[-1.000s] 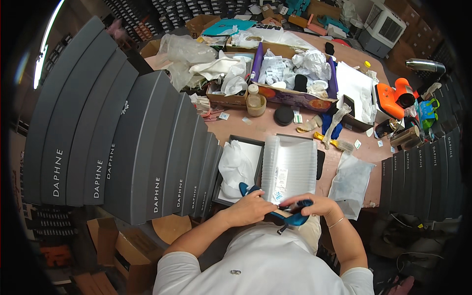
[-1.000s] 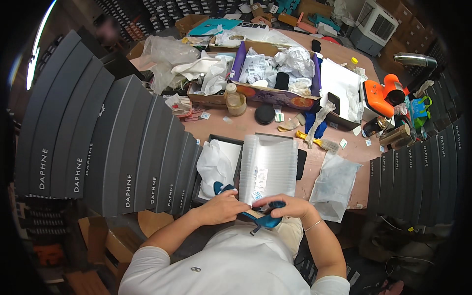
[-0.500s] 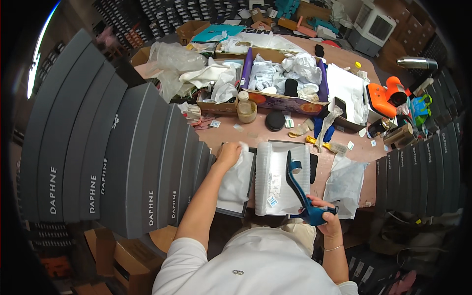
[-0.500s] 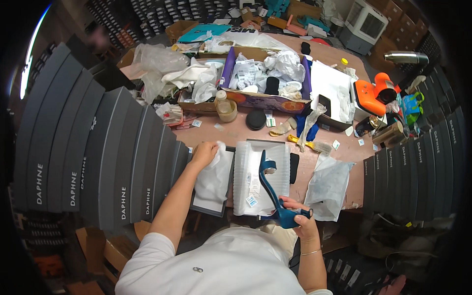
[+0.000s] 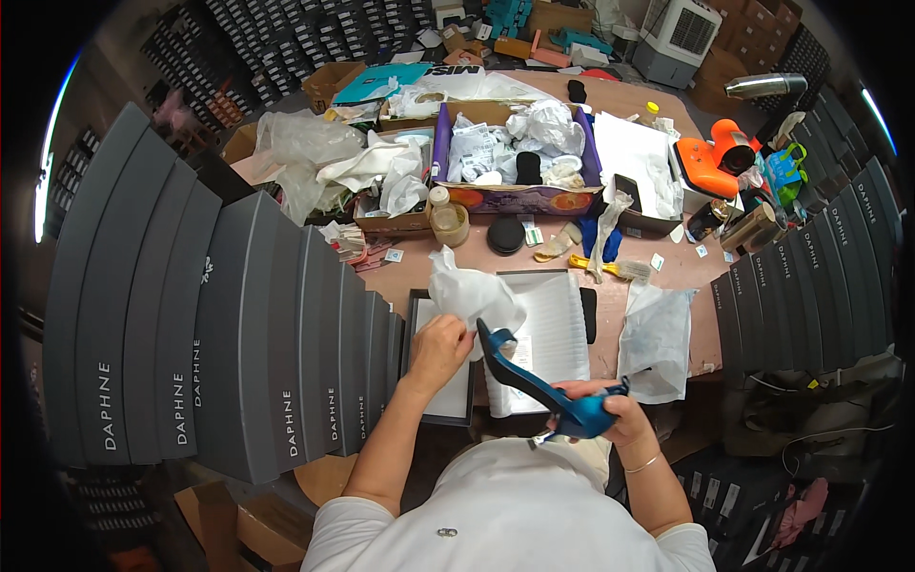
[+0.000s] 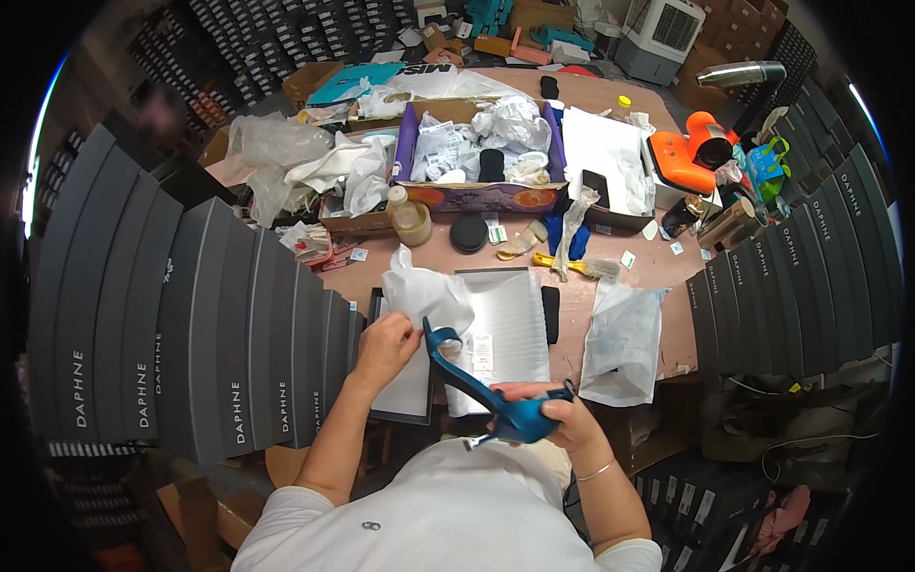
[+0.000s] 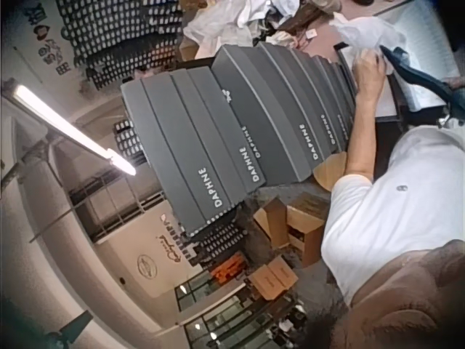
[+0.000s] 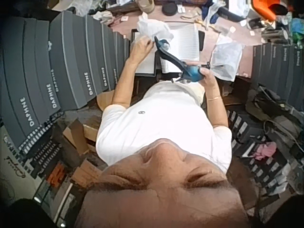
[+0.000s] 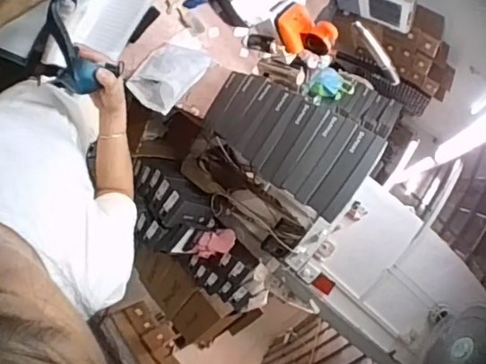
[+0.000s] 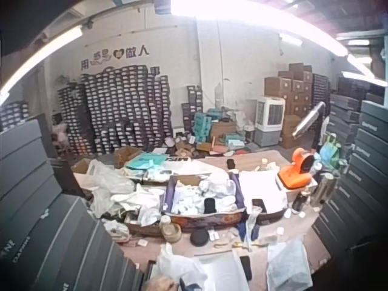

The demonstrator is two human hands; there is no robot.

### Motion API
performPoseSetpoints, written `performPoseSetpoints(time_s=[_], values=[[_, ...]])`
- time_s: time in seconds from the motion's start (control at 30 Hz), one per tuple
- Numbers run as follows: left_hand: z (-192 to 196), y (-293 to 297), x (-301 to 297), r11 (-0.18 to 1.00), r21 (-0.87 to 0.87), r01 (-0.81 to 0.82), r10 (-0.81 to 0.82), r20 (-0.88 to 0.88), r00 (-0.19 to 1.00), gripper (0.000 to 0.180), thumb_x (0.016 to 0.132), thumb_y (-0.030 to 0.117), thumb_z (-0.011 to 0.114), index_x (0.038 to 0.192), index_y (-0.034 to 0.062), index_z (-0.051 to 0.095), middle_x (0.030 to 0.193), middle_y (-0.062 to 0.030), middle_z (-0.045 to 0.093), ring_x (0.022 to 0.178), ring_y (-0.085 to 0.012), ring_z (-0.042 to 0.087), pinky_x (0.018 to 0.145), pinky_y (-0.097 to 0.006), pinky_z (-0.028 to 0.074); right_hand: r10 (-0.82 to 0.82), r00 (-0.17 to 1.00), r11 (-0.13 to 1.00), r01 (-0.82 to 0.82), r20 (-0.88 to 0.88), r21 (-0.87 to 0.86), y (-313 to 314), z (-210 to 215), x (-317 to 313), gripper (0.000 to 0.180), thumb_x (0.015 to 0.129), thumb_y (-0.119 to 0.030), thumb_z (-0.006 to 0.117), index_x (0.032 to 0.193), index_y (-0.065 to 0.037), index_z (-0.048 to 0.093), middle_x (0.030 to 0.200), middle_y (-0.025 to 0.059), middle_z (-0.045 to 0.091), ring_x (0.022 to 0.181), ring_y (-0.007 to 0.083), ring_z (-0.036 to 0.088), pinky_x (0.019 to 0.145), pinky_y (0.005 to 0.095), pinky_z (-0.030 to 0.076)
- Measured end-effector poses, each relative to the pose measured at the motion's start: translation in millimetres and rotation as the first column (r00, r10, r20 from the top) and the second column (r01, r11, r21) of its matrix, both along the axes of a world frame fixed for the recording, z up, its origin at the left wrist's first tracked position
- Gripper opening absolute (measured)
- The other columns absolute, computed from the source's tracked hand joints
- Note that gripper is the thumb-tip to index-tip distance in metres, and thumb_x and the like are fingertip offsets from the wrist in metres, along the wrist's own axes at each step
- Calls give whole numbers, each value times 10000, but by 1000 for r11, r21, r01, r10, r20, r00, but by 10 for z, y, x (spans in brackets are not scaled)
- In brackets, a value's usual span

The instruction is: Inspecting and packaging pairs of high-heeled shoes into boxes.

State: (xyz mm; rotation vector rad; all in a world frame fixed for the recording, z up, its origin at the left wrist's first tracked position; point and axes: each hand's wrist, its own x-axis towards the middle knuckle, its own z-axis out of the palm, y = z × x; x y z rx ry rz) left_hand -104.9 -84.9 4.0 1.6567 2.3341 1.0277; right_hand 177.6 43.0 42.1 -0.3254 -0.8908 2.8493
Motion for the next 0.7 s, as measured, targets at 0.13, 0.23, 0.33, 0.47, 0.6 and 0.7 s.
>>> performPoseSetpoints(time_s=[0.13, 0.23, 0.33, 0.47, 0.6, 0.7], values=[[403, -294, 146, 960, 163, 228, -247, 107, 963, 135, 732, 8, 672, 702, 4, 540, 748, -131, 539, 683, -286, 571, 613, -371, 467, -167, 967, 975, 190, 190, -110, -209, -381, -435, 572, 851, -348, 592, 1287, 9, 498, 1234, 204, 549, 1064, 398, 608, 769, 443, 579], [-51, -596, -53, 985, 15, -171, 167, 144, 975, 111, 731, 3, 657, 718, 3, 547, 759, -133, 550, 697, -292, 574, 627, -368, 474, -257, 931, 890, 333, 261, -310, -292, -489, -565, 556, 851, -386, 586, 1234, 11, 516, 1197, 214, 563, 1053, 408, 606, 724, 384, 609], [-521, -795, -201, 925, 12, -381, 379, 79, 922, 140, 745, 10, 638, 868, -17, 577, 829, -170, 605, 704, -316, 587, 631, -358, 482, -294, 900, 777, 421, 320, -469, -355, -577, -393, 601, 831, -456, 599, 1229, -12, 524, 1102, 215, 607, 1011, 428, 614, 661, 348, 620], [-812, -808, -147, 876, -102, -472, 466, 433, 771, 180, 805, 57, 637, 959, -10, 571, 844, -143, 629, 732, -255, 602, 664, -333, 477, -261, 931, 735, 364, 256, -572, -357, -716, -156, 598, 834, -497, 553, 1194, -18, 563, 1070, 210, 629, 985, 423, 614, 599, 327, 608], [-561, -514, -115, 888, 22, -460, 376, 542, 752, 81, 841, 53, 634, 882, 12, 576, 785, -39, 592, 710, -108, 546, 642, -258, 441, -219, 954, 761, 298, 205, -576, -406, -753, -77, 610, 820, -534, 531, 1206, -64, 575, 1103, 177, 638, 854, 394, 626, 522, 287, 561], [-349, -338, -114, 918, 170, -358, 243, 471, 848, 45, 844, -8, 614, 874, 17, 591, 784, 1, 578, 723, -54, 515, 640, -206, 422, -168, 986, 852, 153, 16, -501, -359, -698, -98, 612, 814, -532, 534, 1214, -69, 571, 1123, 182, 632, 864, 405, 624, 515, 301, 562]])
